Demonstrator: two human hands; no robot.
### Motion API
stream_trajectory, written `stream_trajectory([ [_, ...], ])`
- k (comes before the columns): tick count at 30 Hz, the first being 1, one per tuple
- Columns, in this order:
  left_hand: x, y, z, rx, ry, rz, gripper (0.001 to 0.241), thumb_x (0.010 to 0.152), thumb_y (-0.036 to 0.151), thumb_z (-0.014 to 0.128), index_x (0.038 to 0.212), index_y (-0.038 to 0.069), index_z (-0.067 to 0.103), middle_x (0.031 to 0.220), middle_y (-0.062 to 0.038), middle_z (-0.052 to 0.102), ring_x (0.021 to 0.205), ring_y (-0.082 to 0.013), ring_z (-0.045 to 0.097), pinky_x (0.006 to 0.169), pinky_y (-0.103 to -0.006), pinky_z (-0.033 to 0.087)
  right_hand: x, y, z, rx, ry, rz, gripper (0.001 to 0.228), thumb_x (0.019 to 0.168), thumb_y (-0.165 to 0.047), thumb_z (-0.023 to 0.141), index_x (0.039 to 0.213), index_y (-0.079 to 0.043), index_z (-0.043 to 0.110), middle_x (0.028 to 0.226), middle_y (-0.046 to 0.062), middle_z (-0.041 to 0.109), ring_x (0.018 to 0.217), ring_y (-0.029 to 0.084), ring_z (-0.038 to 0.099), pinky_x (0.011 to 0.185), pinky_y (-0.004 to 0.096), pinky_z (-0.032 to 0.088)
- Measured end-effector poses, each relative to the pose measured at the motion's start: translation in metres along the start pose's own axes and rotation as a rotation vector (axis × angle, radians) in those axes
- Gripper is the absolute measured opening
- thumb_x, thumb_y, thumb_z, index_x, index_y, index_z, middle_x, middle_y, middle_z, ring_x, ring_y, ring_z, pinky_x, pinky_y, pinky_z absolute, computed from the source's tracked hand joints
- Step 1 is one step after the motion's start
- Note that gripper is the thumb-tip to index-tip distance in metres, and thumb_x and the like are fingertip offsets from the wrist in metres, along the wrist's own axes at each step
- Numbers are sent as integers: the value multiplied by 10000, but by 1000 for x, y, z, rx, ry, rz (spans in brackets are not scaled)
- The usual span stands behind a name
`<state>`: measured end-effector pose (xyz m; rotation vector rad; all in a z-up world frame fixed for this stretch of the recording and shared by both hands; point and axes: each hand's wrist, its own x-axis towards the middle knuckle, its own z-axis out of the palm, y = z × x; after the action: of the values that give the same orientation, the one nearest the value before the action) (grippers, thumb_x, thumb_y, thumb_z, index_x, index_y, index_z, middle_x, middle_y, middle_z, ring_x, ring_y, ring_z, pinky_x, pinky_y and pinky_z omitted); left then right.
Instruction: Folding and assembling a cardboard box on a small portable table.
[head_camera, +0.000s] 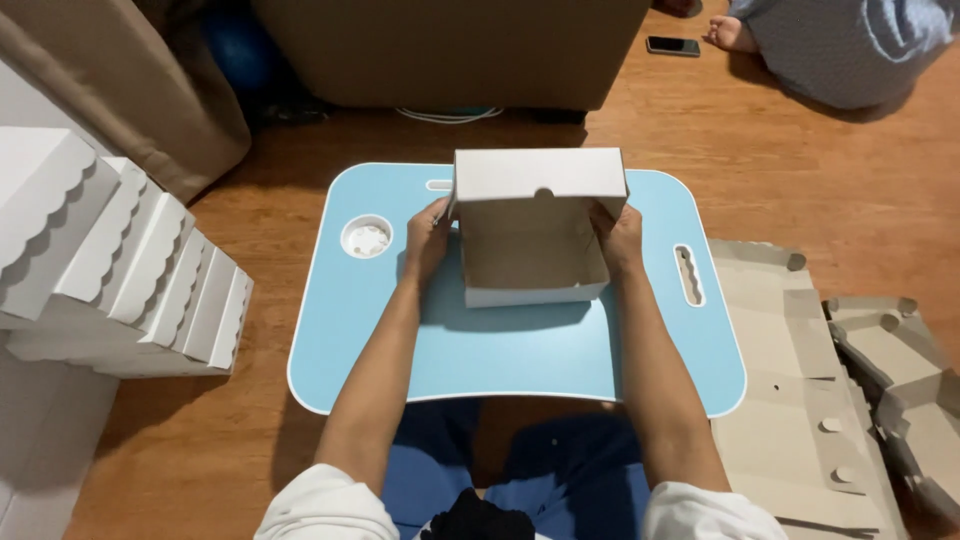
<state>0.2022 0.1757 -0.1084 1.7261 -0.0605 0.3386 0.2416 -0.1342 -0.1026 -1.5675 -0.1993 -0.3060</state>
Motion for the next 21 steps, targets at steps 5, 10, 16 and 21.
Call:
stream_trajectory([
  [5, -6, -7, -2, 58, 67, 198, 334, 1038, 215, 597, 1350, 288, 689, 1269, 22, 726, 1156, -171, 632, 1103, -397, 401, -11, 1, -2, 137, 3, 19, 474, 808, -538, 908, 815, -109, 705, 729, 96, 619, 728, 152, 539, 713, 343, 452],
  [10, -12, 3, -3, 73, 81, 269, 422, 997, 151, 657, 1381, 324, 667, 1274, 39, 726, 1144, -171, 645, 1078, -342, 433, -32, -67, 11, 164, -93, -28, 181, 929, -201, 746, 1065, -84, 776, 1091, 124, 742, 987, 187, 645, 973, 355, 488],
  [16, -15, 0, -4, 443, -4, 216, 542, 996, 95, 616, 1486, 318, 554, 1278, -17, 691, 1177, -210, 587, 1064, -336, 480, -33, -69, -8, -156, -256, -40, 462, 1017, -283, 541, 1458, -156, 597, 1465, 151, 555, 1404, 317, 454, 1208, 450, 315],
  [21, -30, 24, -7, 596, -30, 190, 579, 982, 117, 646, 1509, 313, 512, 1325, -7, 648, 1219, -207, 543, 1079, -333, 491, -42, -105, -5, -286, -221, 144, 477, 1011, -326, 592, 1475, -226, 551, 1490, 176, 505, 1414, 431, 438, 1193, 521, 339],
])
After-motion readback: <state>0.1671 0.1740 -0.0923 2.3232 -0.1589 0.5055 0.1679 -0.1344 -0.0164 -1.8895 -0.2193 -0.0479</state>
